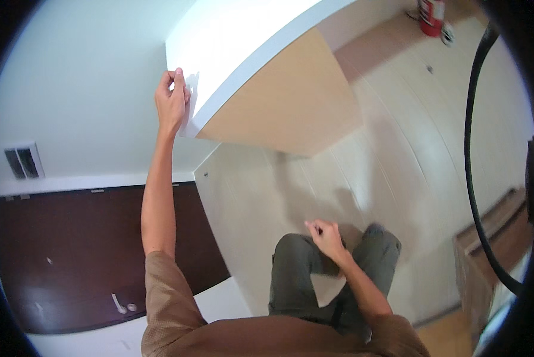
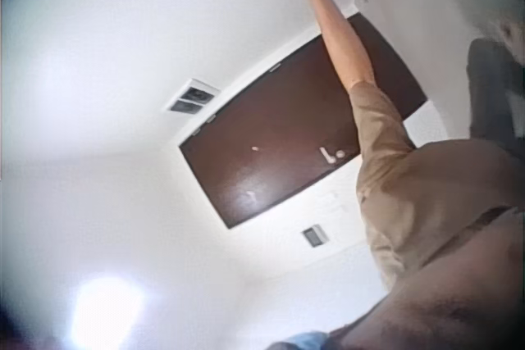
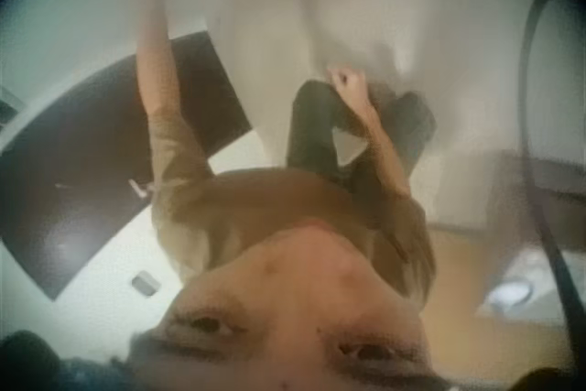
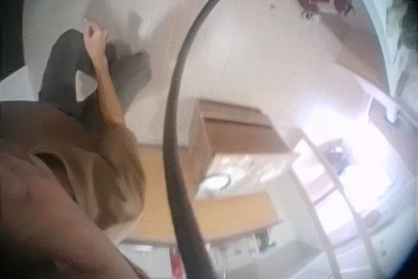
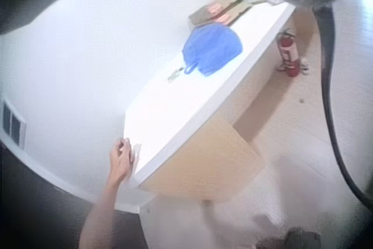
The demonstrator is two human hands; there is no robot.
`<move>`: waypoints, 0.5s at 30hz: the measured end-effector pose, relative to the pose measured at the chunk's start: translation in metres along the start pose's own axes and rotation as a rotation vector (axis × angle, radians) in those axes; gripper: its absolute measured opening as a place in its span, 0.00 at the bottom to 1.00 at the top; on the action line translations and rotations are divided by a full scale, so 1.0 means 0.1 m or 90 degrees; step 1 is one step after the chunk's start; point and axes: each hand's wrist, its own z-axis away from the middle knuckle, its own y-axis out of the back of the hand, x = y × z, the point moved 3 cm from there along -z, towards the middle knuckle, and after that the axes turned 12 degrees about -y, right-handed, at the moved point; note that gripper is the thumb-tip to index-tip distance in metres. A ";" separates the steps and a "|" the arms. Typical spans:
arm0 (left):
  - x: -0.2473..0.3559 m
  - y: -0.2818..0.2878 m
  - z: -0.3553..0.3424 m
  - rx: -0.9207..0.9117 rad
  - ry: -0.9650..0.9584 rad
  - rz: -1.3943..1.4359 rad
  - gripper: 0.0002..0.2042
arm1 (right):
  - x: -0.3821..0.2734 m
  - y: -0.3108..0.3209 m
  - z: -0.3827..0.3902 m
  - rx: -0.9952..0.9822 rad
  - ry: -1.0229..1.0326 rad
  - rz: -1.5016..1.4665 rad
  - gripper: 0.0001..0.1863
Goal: The person retrieves a small piece of edge banding from a box and applies it by hand to the front edge of a white cabinet. They press the banding along the edge to adhere it.
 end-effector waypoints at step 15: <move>-0.14 -0.17 0.19 0.031 -0.110 0.003 0.15 | 0.58 0.58 -0.62 -0.170 0.312 0.153 0.02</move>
